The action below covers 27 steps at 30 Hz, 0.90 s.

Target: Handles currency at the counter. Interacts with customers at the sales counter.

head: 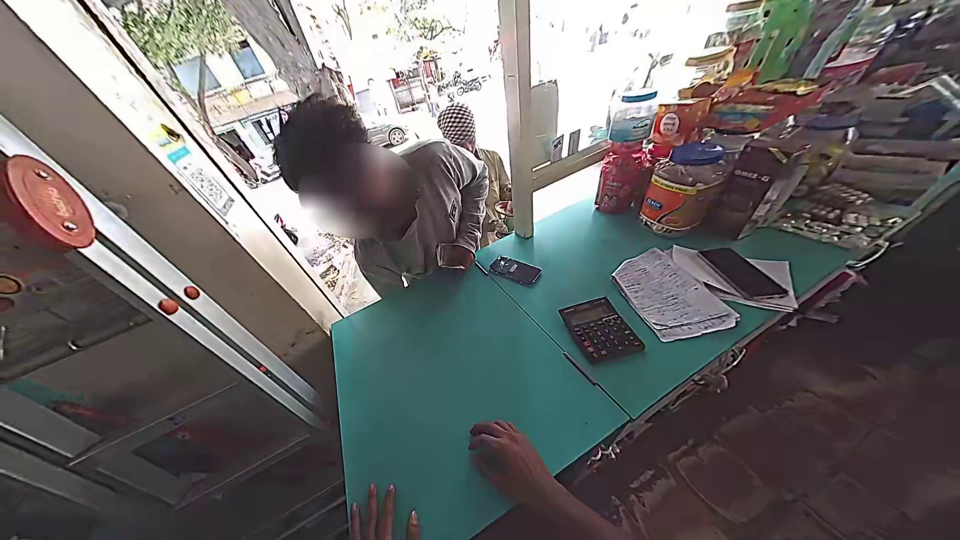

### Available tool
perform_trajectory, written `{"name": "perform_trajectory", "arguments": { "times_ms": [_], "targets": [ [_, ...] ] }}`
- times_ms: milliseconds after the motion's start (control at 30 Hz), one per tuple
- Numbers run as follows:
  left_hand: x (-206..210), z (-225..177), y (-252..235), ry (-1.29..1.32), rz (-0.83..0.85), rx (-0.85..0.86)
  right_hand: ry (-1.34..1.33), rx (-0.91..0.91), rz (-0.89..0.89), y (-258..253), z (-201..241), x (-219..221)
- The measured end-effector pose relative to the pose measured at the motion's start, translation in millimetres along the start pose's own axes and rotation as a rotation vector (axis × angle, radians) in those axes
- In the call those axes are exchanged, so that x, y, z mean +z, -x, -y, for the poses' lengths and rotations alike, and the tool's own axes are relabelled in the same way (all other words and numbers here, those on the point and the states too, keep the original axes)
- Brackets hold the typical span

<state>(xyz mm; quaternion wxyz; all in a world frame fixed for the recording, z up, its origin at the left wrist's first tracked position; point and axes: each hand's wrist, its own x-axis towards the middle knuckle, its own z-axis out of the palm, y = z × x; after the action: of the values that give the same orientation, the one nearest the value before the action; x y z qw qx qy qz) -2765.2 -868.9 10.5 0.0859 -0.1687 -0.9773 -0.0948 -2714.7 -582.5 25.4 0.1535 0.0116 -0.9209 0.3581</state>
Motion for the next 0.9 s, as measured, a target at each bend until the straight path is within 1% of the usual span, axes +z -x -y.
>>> {"name": "perform_trajectory", "arguments": {
  "times_ms": [200,467,633,900],
  "targets": [
    [-2.5,0.6,-0.2,0.001,0.013,0.002,0.029,0.016,0.003,1.3,1.9,1.4],
    [-1.5,1.3,2.7,0.062,-0.045,0.021,0.044,-0.002,0.019,0.6,4.3,0.2],
    [-1.6,0.4,0.3,0.046,-0.064,0.047,0.042,-0.009,0.012,1.0,2.8,0.5],
    [-5.3,-1.1,1.2,0.058,-0.041,0.047,0.026,-0.009,0.01,2.0,4.1,-0.4]
  ]
}}
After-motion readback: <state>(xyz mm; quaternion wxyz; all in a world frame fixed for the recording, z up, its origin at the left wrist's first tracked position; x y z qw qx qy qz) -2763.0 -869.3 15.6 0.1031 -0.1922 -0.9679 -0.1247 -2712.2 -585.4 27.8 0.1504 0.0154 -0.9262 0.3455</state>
